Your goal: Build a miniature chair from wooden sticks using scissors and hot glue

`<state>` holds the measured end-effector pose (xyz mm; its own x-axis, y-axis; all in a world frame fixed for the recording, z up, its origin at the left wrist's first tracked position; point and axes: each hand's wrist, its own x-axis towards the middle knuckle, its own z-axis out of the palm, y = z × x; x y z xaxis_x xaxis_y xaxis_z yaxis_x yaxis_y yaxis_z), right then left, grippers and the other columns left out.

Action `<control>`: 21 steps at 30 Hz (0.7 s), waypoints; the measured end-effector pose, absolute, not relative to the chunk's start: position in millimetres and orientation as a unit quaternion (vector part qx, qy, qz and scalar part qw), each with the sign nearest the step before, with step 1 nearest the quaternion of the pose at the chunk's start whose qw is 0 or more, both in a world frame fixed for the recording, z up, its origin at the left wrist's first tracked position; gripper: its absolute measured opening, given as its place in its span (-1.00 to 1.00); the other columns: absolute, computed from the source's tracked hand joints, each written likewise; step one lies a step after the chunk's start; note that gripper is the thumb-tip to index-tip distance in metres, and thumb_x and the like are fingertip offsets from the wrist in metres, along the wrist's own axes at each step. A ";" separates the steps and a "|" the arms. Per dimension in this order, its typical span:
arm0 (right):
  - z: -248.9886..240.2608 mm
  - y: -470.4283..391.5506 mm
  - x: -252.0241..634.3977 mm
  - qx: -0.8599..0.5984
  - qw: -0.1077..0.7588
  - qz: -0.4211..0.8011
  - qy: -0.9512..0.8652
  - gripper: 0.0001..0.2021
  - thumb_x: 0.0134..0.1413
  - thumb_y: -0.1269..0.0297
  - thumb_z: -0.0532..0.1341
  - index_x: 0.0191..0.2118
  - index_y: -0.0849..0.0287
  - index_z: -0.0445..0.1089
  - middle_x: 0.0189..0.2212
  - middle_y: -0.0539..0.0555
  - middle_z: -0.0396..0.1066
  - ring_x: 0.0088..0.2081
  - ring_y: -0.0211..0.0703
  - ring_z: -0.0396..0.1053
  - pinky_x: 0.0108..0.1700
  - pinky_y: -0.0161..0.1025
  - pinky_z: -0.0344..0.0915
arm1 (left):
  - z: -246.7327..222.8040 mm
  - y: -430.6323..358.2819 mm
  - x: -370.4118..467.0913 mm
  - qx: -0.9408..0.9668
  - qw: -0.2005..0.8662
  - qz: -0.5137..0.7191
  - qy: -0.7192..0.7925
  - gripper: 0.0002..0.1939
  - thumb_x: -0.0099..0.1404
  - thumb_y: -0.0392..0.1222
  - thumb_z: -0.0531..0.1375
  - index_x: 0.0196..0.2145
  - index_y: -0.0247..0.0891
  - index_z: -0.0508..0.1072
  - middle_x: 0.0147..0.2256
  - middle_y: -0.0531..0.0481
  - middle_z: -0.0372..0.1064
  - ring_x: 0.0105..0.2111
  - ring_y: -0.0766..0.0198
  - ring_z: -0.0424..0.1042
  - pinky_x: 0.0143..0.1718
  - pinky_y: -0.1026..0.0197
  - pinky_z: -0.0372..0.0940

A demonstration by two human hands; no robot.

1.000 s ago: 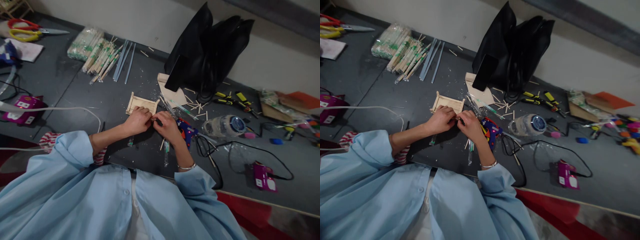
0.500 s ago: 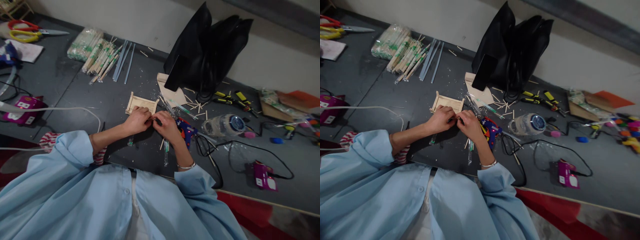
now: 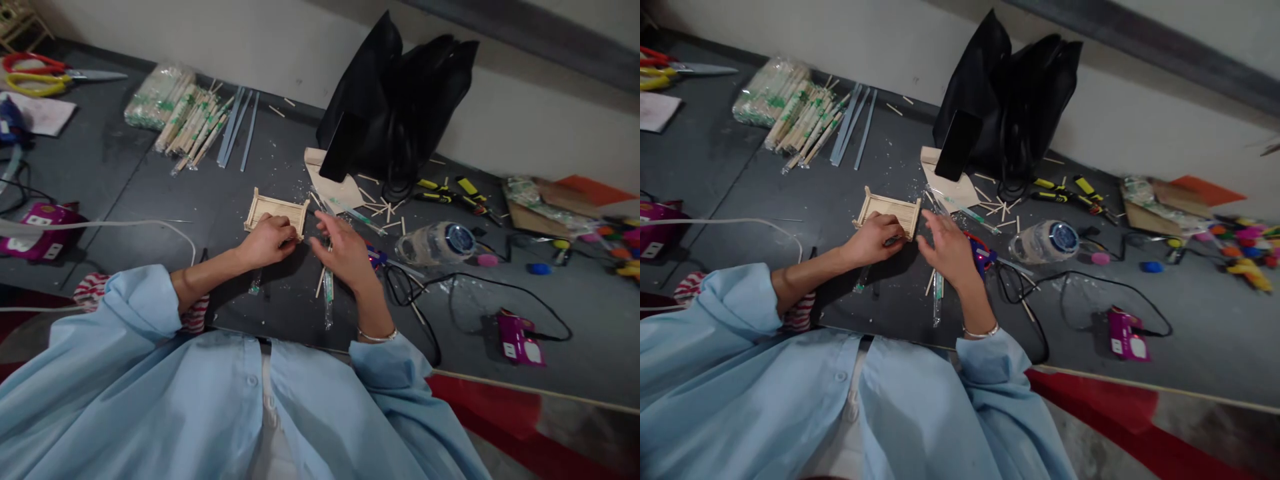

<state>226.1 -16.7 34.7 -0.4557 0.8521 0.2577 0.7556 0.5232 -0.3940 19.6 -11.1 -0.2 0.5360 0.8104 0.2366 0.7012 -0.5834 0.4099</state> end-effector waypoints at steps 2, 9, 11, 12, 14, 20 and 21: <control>49.4 -26.0 239.7 -0.510 0.243 0.082 -0.821 -0.66 0.21 0.29 0.16 0.10 0.11 0.34 -0.16 0.16 0.48 -0.15 0.00 0.44 -0.05 -0.03 0.38 | 2.8 -12.1 18.1 0.869 0.134 0.218 0.424 -0.80 0.34 -0.21 0.09 -0.31 -0.30 0.49 -0.31 -0.10 0.47 -0.22 0.14 0.45 -0.18 0.09 0.16; 46.1 -67.9 283.8 -0.616 0.238 0.047 -0.749 -0.79 0.22 0.26 0.13 -0.07 0.08 0.44 -0.25 0.12 0.50 -0.26 -0.05 0.45 -0.13 -0.05 0.43 | 16.7 -20.9 14.2 0.855 0.144 0.294 0.403 -0.77 0.37 -0.19 0.06 -0.35 -0.26 0.48 -0.33 -0.06 0.50 -0.23 0.20 0.46 -0.17 0.12 0.19; 33.5 -71.6 291.4 -0.633 0.227 -0.009 -0.740 -0.77 0.20 0.27 0.14 -0.06 0.08 0.43 -0.19 0.17 0.50 -0.13 0.07 0.44 -0.03 0.08 0.39 | 19.6 -24.0 13.5 0.850 0.149 0.312 0.397 -0.77 0.37 -0.18 0.07 -0.35 -0.25 0.49 -0.33 -0.06 0.51 -0.23 0.21 0.46 -0.16 0.12 0.20; 28.0 -71.3 294.5 -0.641 0.218 -0.037 -0.735 -0.73 0.18 0.28 0.15 -0.02 0.11 0.42 -0.13 0.21 0.49 -0.06 0.14 0.42 0.02 0.15 0.35 | 20.5 -25.4 13.2 0.850 0.151 0.318 0.393 -0.78 0.37 -0.18 0.08 -0.35 -0.24 0.50 -0.32 -0.06 0.51 -0.24 0.22 0.46 -0.15 0.12 0.21; 20.4 -67.7 299.2 -0.658 0.185 -0.059 -0.728 -0.61 0.13 0.27 0.18 0.08 0.18 0.37 -0.01 0.30 0.45 0.03 0.25 0.36 0.06 0.25 0.28 | 21.1 -27.4 12.9 0.849 0.154 0.326 0.386 -0.78 0.36 -0.17 0.10 -0.35 -0.24 0.50 -0.33 -0.05 0.51 -0.25 0.23 0.47 -0.14 0.12 0.21; 10.1 -54.8 308.8 -0.680 0.119 -0.011 -0.723 -0.51 0.11 0.16 0.19 0.14 0.23 0.33 -0.06 0.36 0.46 -0.02 0.31 0.37 -0.01 0.28 0.27 | 19.0 -27.5 10.4 0.853 0.154 0.331 0.373 -0.80 0.35 -0.19 0.12 -0.36 -0.25 0.51 -0.34 -0.06 0.51 -0.27 0.23 0.48 -0.16 0.13 0.22; 7.5 -54.1 310.7 -0.678 0.129 -0.004 -0.723 -0.53 0.12 0.15 0.18 0.12 0.22 0.35 -0.08 0.34 0.46 -0.04 0.28 0.37 -0.02 0.26 0.28 | 18.8 -27.0 9.6 0.854 0.155 0.330 0.372 -0.80 0.35 -0.20 0.11 -0.36 -0.26 0.51 -0.35 -0.06 0.51 -0.27 0.23 0.48 -0.15 0.13 0.23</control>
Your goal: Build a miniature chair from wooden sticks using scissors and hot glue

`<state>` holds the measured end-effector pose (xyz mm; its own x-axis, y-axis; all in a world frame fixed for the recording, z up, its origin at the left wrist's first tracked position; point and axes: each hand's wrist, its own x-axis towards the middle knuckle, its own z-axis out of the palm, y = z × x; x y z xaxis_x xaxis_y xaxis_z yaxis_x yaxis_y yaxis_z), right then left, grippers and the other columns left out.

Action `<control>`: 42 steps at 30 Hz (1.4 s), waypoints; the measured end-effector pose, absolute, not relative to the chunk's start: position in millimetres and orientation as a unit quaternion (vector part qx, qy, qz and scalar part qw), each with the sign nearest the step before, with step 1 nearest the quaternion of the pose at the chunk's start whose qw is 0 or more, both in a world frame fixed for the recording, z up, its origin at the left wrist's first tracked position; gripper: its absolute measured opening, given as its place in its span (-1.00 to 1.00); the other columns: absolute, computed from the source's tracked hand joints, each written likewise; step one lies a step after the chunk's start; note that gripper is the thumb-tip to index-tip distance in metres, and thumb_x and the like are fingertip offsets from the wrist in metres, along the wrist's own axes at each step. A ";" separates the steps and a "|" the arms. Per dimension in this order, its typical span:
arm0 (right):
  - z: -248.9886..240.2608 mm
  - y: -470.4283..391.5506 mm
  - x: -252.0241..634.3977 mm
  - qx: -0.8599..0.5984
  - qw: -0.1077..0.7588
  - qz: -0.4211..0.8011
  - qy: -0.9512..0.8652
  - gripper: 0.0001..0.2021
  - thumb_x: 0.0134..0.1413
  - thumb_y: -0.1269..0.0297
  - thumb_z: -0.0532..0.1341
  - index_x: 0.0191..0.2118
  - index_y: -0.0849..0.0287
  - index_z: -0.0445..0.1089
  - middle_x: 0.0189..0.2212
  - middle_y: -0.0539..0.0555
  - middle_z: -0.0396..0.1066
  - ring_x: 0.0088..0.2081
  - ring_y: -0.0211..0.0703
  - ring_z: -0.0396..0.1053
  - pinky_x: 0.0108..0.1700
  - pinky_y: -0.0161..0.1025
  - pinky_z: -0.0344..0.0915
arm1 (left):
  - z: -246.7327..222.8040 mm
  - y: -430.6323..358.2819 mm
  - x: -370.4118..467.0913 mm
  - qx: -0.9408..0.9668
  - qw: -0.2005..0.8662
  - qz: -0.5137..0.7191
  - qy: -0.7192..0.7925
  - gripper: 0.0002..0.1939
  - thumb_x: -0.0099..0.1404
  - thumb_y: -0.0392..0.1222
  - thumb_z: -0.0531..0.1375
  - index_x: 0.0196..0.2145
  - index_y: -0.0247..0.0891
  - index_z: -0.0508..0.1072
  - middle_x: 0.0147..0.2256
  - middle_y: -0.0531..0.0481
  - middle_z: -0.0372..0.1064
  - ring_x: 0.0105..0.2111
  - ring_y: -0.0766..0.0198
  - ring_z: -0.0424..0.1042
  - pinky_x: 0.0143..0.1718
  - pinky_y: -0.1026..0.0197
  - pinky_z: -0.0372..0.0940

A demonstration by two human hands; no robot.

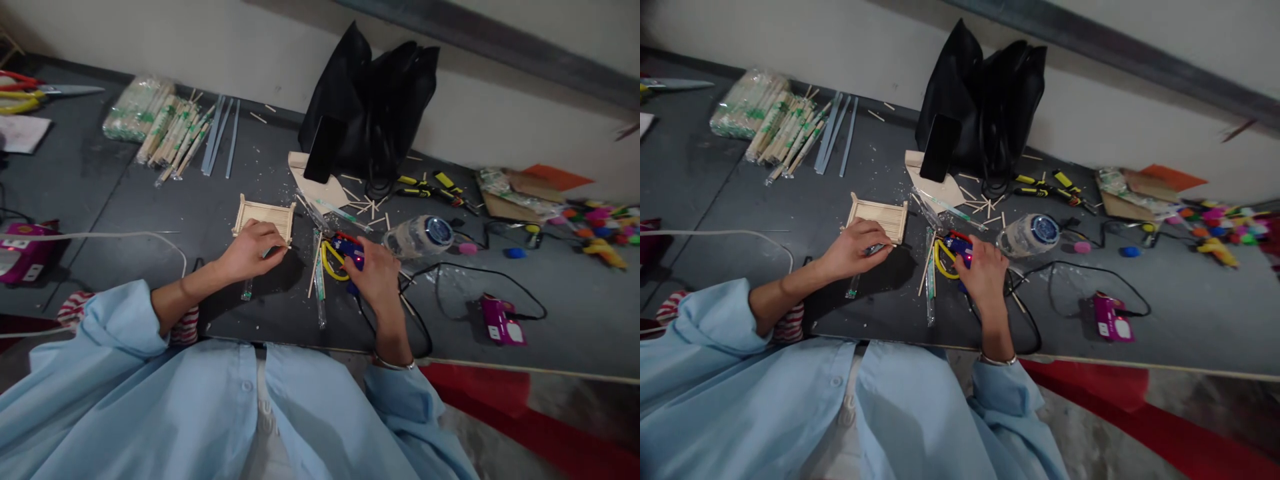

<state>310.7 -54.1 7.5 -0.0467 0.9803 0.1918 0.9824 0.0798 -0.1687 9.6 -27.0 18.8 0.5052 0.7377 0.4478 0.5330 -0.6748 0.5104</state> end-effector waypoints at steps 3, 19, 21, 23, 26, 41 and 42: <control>0.9 -56.9 316.1 -0.659 0.184 0.020 -0.729 -0.60 0.13 0.15 0.17 0.06 0.19 0.37 -0.13 0.28 0.46 -0.08 0.18 0.39 0.00 0.19 0.31 | 18.2 -25.6 7.6 0.855 0.161 0.321 0.375 -0.80 0.35 -0.20 0.11 -0.36 -0.26 0.51 -0.35 -0.07 0.51 -0.27 0.23 0.48 -0.14 0.12 0.24; 120.3 -5.3 415.7 -0.712 0.207 -0.004 -0.671 -0.50 -0.10 0.11 0.37 0.02 0.06 0.36 -0.23 0.16 0.48 -0.17 0.04 0.44 0.00 0.10 0.32 | 20.0 -26.8 5.6 0.851 0.163 0.339 0.366 -0.78 0.35 -0.18 0.10 -0.35 -0.25 0.52 -0.34 -0.07 0.52 -0.28 0.23 0.48 -0.15 0.12 0.25; 116.9 4.2 421.4 -0.716 0.191 0.034 -0.671 -0.62 -0.06 0.12 0.35 -0.08 0.04 0.41 -0.23 0.17 0.48 -0.18 0.03 0.45 -0.01 0.07 0.33 | 21.3 -26.5 4.7 0.842 0.164 0.360 0.367 -0.79 0.34 -0.19 0.11 -0.36 -0.26 0.51 -0.34 -0.07 0.53 -0.28 0.24 0.48 -0.15 0.13 0.25; 112.6 6.9 425.6 -0.707 0.205 0.056 -0.675 -0.67 -0.03 0.09 0.33 -0.11 0.02 0.42 -0.21 0.19 0.49 -0.17 0.02 0.46 -0.02 0.05 0.34 | 22.3 -26.0 3.9 0.829 0.171 0.381 0.371 -0.80 0.35 -0.17 0.12 -0.36 -0.26 0.51 -0.35 -0.06 0.53 -0.29 0.25 0.48 -0.16 0.15 0.26; 111.8 1.3 431.6 -0.691 0.211 0.050 -0.690 -0.61 0.02 0.00 0.30 -0.04 0.01 0.40 -0.16 0.21 0.49 -0.12 0.08 0.46 0.00 0.12 0.33 | 23.0 -25.1 3.1 0.813 0.180 0.406 0.377 -0.80 0.36 -0.15 0.13 -0.34 -0.26 0.51 -0.39 -0.04 0.52 -0.32 0.28 0.47 -0.19 0.18 0.27; 13.1 -66.9 287.3 -0.654 0.189 0.046 -0.731 -0.50 0.12 0.29 0.12 0.19 0.28 0.28 0.00 0.31 0.44 0.00 0.12 0.40 0.08 0.13 0.34 | 27.3 -25.0 3.2 0.811 0.068 0.470 0.342 -0.85 0.32 -0.22 0.17 -0.38 -0.24 0.50 -0.40 -0.01 0.50 -0.38 0.31 0.44 -0.26 0.20 0.22; 5.4 -58.1 287.3 -0.659 0.151 0.051 -0.735 -0.48 0.10 0.30 0.12 0.19 0.33 0.27 0.02 0.36 0.42 0.05 0.18 0.36 0.12 0.18 0.29 | 27.5 -24.6 2.7 0.812 0.065 0.471 0.339 -0.86 0.32 -0.23 0.17 -0.37 -0.25 0.50 -0.40 -0.01 0.50 -0.38 0.31 0.44 -0.27 0.21 0.22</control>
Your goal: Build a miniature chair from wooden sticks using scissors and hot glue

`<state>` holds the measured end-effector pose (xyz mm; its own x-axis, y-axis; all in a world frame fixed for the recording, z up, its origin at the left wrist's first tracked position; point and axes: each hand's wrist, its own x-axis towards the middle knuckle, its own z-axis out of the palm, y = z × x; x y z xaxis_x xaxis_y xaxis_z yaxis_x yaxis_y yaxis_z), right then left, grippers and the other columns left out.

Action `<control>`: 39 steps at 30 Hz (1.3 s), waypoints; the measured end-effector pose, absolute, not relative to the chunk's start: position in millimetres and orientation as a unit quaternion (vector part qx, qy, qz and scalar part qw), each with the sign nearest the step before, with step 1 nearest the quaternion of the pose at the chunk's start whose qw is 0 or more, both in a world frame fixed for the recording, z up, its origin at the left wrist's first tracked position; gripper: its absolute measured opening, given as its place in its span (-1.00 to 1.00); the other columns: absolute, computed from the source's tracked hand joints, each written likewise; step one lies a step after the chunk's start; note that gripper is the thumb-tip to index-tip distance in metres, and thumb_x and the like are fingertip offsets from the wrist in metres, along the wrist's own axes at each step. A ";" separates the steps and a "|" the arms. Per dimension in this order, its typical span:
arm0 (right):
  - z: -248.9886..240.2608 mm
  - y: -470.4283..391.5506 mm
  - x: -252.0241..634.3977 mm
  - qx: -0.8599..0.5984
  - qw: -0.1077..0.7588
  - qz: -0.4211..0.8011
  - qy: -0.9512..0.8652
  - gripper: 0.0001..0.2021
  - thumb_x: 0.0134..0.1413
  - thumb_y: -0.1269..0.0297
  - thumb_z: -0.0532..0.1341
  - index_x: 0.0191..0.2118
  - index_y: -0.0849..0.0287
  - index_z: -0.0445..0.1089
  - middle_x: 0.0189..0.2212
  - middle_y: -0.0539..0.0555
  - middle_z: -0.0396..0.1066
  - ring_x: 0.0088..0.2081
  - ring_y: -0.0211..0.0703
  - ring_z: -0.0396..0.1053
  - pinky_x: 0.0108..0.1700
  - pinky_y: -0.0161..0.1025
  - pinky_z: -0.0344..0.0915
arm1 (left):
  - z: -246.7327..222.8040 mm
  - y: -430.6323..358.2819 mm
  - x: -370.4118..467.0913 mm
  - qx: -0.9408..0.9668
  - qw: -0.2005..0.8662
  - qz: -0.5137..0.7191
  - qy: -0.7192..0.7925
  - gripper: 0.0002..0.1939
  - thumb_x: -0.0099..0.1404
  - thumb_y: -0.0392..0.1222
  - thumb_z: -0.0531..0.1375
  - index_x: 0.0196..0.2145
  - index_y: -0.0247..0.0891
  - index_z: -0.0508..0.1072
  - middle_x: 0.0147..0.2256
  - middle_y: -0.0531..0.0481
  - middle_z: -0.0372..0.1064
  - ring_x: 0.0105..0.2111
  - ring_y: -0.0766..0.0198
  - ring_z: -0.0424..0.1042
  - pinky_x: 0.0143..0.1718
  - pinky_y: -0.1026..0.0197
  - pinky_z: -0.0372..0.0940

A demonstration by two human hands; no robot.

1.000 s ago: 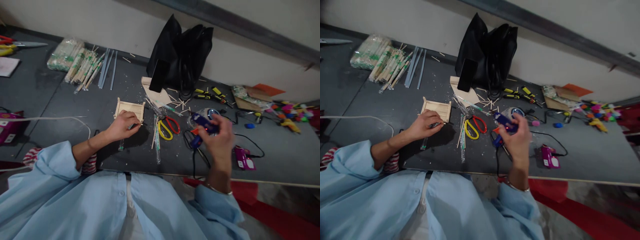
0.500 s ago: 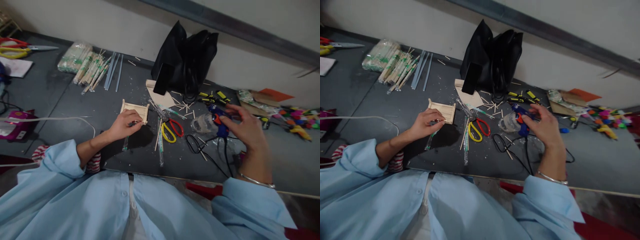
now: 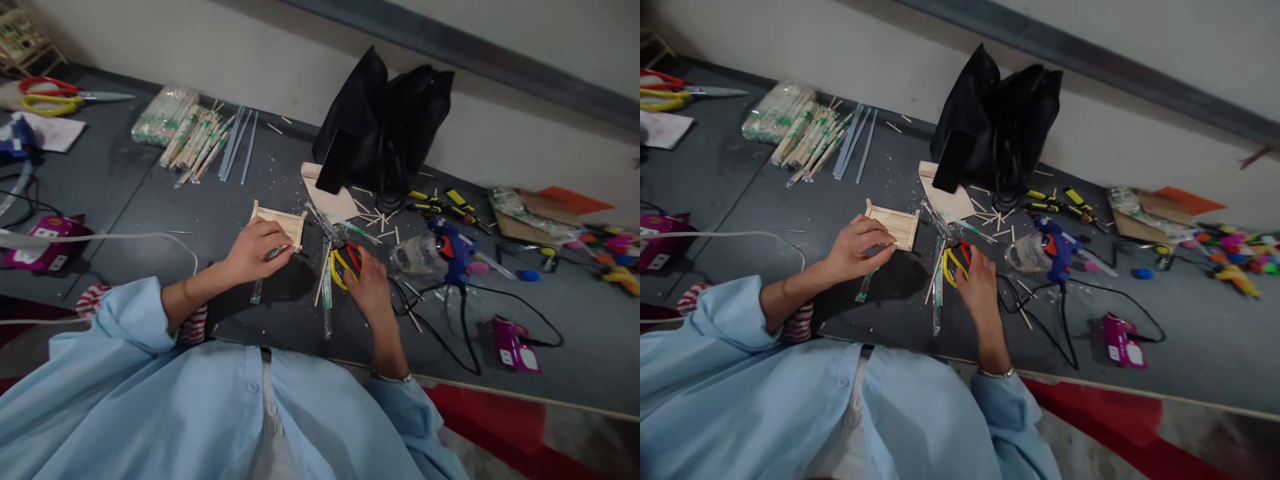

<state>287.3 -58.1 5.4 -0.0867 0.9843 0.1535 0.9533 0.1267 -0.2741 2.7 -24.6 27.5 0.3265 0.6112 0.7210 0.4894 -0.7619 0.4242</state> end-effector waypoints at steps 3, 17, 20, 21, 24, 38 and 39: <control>0.8 -41.3 291.3 -0.651 0.083 0.068 -0.752 -0.47 0.08 0.30 0.12 0.19 0.37 0.27 0.03 0.40 0.40 0.05 0.23 0.34 0.13 0.18 0.26 | 28.8 -23.6 1.1 0.807 0.058 0.492 0.321 -0.90 0.30 -0.27 0.19 -0.38 -0.27 0.49 -0.42 -0.02 0.48 -0.40 0.32 0.43 -0.31 0.24 0.24; 20.4 -61.2 283.0 -0.598 0.363 0.394 -0.596 -0.35 -0.11 0.17 0.33 0.16 0.06 0.19 -0.31 -0.01 0.37 -0.36 -0.21 0.36 -0.33 -0.24 0.34 | 39.5 -27.1 1.5 0.476 0.594 0.539 0.360 -0.84 0.14 -0.16 0.35 -0.48 -0.32 0.54 -0.55 0.05 0.37 -0.60 0.49 0.14 -0.57 0.36 0.02; 36.3 -67.2 261.9 -0.495 0.395 0.525 -0.569 -0.27 -0.07 0.10 0.37 0.24 -0.06 0.14 -0.27 -0.01 0.39 -0.38 -0.23 0.35 -0.43 -0.29 0.30 | 40.1 -27.4 1.2 0.408 0.663 0.522 0.348 -0.80 0.09 -0.12 0.38 -0.46 -0.33 0.56 -0.55 0.03 0.39 -0.64 0.52 0.06 -0.62 0.36 -0.08; 41.7 -67.8 254.0 -0.478 0.402 0.525 -0.578 -0.31 -0.07 0.09 0.38 0.21 -0.06 0.19 -0.28 -0.02 0.38 -0.39 -0.24 0.33 -0.41 -0.29 0.30 | 40.1 -27.1 0.7 0.399 0.673 0.519 0.343 -0.80 0.08 -0.11 0.38 -0.47 -0.33 0.56 -0.55 0.02 0.39 -0.64 0.52 0.06 -0.62 0.36 -0.08; 54.1 -63.3 232.3 -0.472 0.405 0.436 -0.650 -0.47 -0.07 0.11 0.42 0.05 -0.03 0.33 -0.31 -0.04 0.35 -0.39 -0.26 0.29 -0.35 -0.27 0.31 | 39.3 -25.0 -0.9 0.395 0.681 0.518 0.335 -0.80 0.09 -0.11 0.38 -0.47 -0.33 0.56 -0.60 0.06 0.33 -0.65 0.52 0.06 -0.62 0.36 -0.09; 28.0 -49.5 207.4 -0.456 0.314 0.182 -0.813 -0.61 0.15 0.09 0.25 0.05 0.08 0.27 -0.18 0.11 0.32 -0.18 -0.02 0.31 -0.11 -0.07 0.32 | 34.3 -22.1 0.4 0.532 0.576 0.552 0.283 -0.74 0.16 -0.03 0.37 -0.46 -0.31 0.55 -0.47 0.00 0.43 -0.43 0.38 0.35 -0.35 0.31 0.26; 28.0 -49.7 207.5 -0.461 0.305 0.183 -0.813 -0.61 0.15 0.09 0.25 0.05 0.07 0.27 -0.18 0.12 0.32 -0.18 -0.02 0.31 -0.11 -0.07 0.32 | 34.8 -22.4 0.5 0.544 0.565 0.552 0.282 -0.74 0.17 -0.03 0.36 -0.45 -0.31 0.55 -0.46 0.00 0.44 -0.42 0.36 0.37 -0.33 0.30 0.27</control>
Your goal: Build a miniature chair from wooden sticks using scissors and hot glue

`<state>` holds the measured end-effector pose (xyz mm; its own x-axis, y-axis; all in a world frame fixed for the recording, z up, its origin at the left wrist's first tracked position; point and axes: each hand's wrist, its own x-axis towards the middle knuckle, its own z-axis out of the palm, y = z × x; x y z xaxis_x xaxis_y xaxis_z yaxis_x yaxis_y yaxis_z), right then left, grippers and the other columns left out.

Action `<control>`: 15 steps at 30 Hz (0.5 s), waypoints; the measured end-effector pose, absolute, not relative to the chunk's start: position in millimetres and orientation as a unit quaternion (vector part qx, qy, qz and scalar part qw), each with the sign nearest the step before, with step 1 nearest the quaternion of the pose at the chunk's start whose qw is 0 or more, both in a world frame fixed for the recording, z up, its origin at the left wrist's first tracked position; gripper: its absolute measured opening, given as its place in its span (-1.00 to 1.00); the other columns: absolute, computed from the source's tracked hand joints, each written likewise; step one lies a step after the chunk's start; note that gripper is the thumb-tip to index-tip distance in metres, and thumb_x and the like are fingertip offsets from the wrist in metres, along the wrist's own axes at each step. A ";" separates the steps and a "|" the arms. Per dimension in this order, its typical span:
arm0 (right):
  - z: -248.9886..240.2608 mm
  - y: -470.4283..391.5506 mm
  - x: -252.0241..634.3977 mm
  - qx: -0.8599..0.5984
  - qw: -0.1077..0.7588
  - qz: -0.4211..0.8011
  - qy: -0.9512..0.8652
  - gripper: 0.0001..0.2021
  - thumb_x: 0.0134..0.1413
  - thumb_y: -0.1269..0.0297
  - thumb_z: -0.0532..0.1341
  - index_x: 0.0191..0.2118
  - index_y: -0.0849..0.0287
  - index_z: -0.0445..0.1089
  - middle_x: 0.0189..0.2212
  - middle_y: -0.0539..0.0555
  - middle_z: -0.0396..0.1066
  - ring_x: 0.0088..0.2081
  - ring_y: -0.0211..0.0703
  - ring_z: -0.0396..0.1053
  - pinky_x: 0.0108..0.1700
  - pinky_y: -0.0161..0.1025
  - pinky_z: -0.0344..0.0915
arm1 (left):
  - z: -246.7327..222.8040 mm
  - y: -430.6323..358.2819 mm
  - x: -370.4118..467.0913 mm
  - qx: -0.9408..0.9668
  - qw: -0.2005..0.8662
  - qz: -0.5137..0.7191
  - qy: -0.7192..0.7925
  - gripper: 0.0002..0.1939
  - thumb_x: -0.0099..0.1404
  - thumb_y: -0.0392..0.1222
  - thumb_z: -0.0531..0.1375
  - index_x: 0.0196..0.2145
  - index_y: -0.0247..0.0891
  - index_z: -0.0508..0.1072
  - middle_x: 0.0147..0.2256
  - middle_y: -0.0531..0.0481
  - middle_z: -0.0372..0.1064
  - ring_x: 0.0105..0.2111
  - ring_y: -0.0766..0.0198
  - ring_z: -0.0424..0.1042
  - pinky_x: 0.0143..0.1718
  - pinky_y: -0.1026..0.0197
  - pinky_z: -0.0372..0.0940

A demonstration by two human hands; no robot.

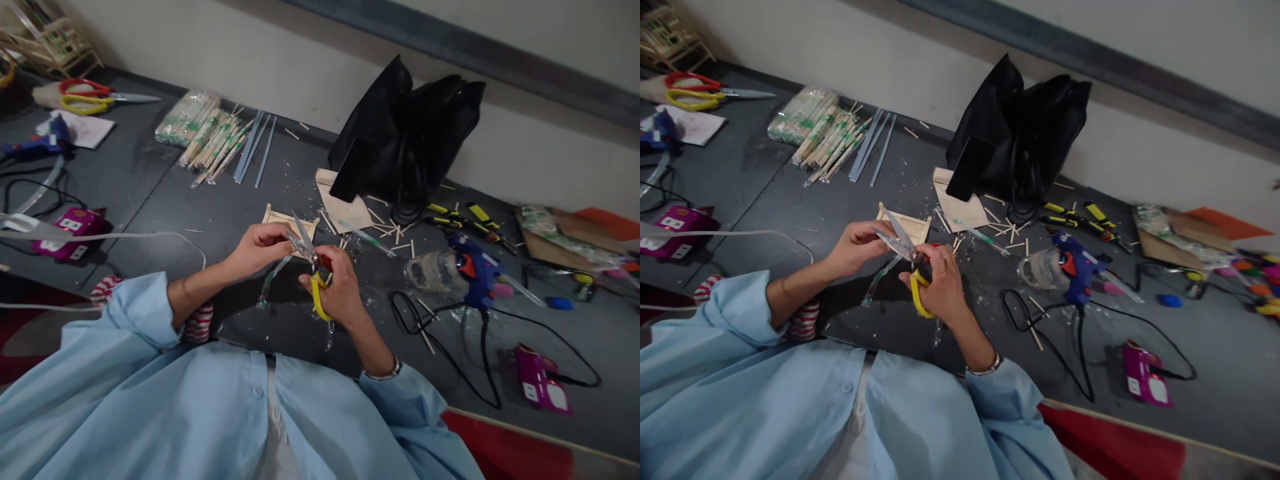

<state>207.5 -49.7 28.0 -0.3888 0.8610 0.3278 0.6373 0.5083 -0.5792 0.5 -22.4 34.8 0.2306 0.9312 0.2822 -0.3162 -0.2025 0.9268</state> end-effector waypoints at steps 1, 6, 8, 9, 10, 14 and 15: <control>28.1 -49.7 207.7 -0.463 0.298 0.183 -0.814 -0.61 0.15 0.08 0.25 0.05 0.07 0.27 -0.18 0.12 0.32 -0.18 -0.01 0.32 -0.11 -0.07 0.32 | 35.0 -22.6 0.5 0.554 0.555 0.551 0.286 -0.75 0.18 -0.03 0.35 -0.44 -0.31 0.55 -0.46 -0.01 0.44 -0.41 0.35 0.38 -0.33 0.29 0.27; 27.3 -48.3 207.9 -0.461 0.281 0.151 -0.828 -0.57 0.14 0.07 0.26 0.07 0.09 0.24 -0.16 0.15 0.33 -0.12 0.05 0.32 -0.05 -0.01 0.31 | 32.9 -23.1 -0.3 0.581 0.519 0.549 0.303 -0.76 0.21 -0.03 0.33 -0.39 -0.29 0.57 -0.42 -0.02 0.46 -0.40 0.35 0.41 -0.34 0.30 0.28; 26.1 -47.8 207.4 -0.453 0.275 0.145 -0.835 -0.57 0.15 0.09 0.25 0.08 0.10 0.23 -0.15 0.16 0.34 -0.10 0.06 0.32 -0.04 0.00 0.31 | 31.6 -23.2 -0.5 0.589 0.513 0.549 0.296 -0.78 0.22 -0.05 0.32 -0.39 -0.29 0.57 -0.42 -0.02 0.46 -0.40 0.36 0.41 -0.34 0.31 0.28; 25.4 -47.6 207.2 -0.450 0.273 0.145 -0.838 -0.58 0.15 0.12 0.25 0.08 0.10 0.23 -0.14 0.16 0.34 -0.10 0.06 0.32 -0.04 0.00 0.31 | 31.2 -23.2 -0.5 0.591 0.511 0.550 0.293 -0.79 0.23 -0.07 0.32 -0.39 -0.29 0.57 -0.42 -0.02 0.46 -0.40 0.37 0.42 -0.34 0.32 0.28; 24.5 -47.2 207.2 -0.450 0.270 0.145 -0.839 -0.58 0.15 0.15 0.25 0.09 0.10 0.23 -0.14 0.16 0.34 -0.09 0.07 0.32 -0.03 0.00 0.31 | 30.9 -23.2 -0.4 0.592 0.510 0.552 0.290 -0.81 0.23 -0.10 0.31 -0.39 -0.29 0.57 -0.42 -0.02 0.46 -0.40 0.37 0.42 -0.34 0.32 0.28; 18.2 -45.0 209.2 -0.453 0.253 0.127 -0.845 -0.56 0.13 0.34 0.20 0.14 0.11 0.24 -0.17 0.16 0.34 -0.08 0.07 0.31 0.01 0.03 0.30 | 30.7 -24.0 0.7 0.593 0.509 0.550 0.293 -0.86 0.23 -0.17 0.30 -0.40 -0.31 0.56 -0.43 -0.01 0.44 -0.43 0.39 0.40 -0.37 0.34 0.26; 16.0 -44.4 210.1 -0.452 0.247 0.121 -0.848 -0.55 0.12 0.39 0.17 0.16 0.12 0.24 -0.18 0.16 0.33 -0.08 0.07 0.31 0.02 0.03 0.30 | 30.8 -24.3 1.0 0.596 0.508 0.547 0.297 -0.86 0.23 -0.17 0.30 -0.40 -0.31 0.56 -0.43 -0.01 0.44 -0.43 0.39 0.39 -0.38 0.34 0.25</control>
